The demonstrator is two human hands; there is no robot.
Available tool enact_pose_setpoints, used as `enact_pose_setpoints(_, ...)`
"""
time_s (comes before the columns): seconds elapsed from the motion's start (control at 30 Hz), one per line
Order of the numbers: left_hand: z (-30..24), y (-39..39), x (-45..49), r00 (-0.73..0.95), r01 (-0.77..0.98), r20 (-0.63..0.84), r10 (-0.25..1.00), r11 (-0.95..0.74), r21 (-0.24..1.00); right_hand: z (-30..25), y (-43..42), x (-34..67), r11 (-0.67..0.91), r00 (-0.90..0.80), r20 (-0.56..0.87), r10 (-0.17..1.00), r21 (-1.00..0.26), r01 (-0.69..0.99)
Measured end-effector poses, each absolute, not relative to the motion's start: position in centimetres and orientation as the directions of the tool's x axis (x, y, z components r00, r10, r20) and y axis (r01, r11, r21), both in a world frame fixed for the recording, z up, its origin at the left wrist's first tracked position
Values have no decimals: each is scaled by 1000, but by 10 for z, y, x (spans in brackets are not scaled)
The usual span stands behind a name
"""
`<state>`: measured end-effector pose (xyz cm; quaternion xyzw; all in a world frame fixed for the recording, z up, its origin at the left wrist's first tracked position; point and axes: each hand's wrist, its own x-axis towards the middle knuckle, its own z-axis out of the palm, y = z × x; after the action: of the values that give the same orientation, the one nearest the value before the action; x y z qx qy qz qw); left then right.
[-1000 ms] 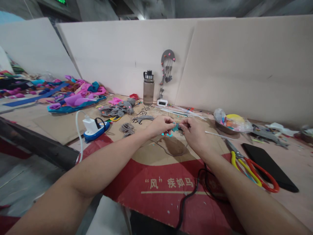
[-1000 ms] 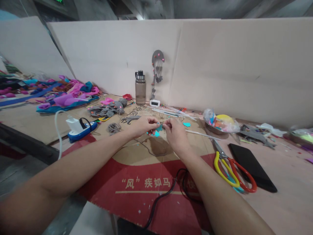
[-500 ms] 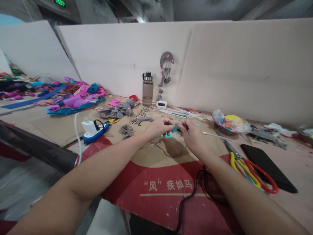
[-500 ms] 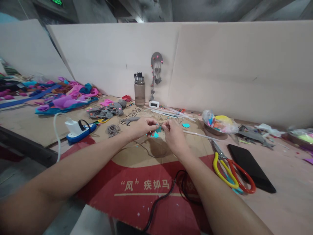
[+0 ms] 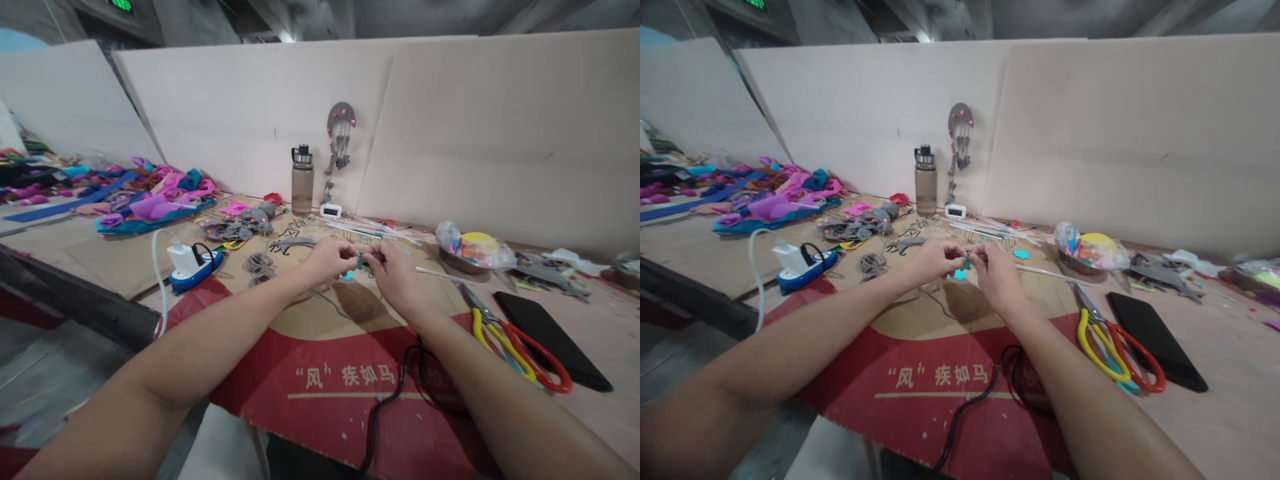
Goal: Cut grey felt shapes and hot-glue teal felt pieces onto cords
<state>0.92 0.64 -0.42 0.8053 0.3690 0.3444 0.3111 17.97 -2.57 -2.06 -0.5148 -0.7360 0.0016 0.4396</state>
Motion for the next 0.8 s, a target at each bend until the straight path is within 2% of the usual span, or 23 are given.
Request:
enact_pose_setpoints(0.33, -6, 10, 8, 457, 383, 361, 813, -547, 745, -23, -24, 180, 459, -59, 666, 743, -443, 770)
enact_pose_setpoints(0.57, -7, 11, 8, 438, 345, 305, 846, -471, 812, -24, -26, 180, 466, -63, 669, 741, -445, 765)
enact_pose_setpoints(0.8, -7, 11, 8, 440, 373, 325, 837, -500, 782, -21, -28, 177, 459, -47, 653, 756, -477, 749)
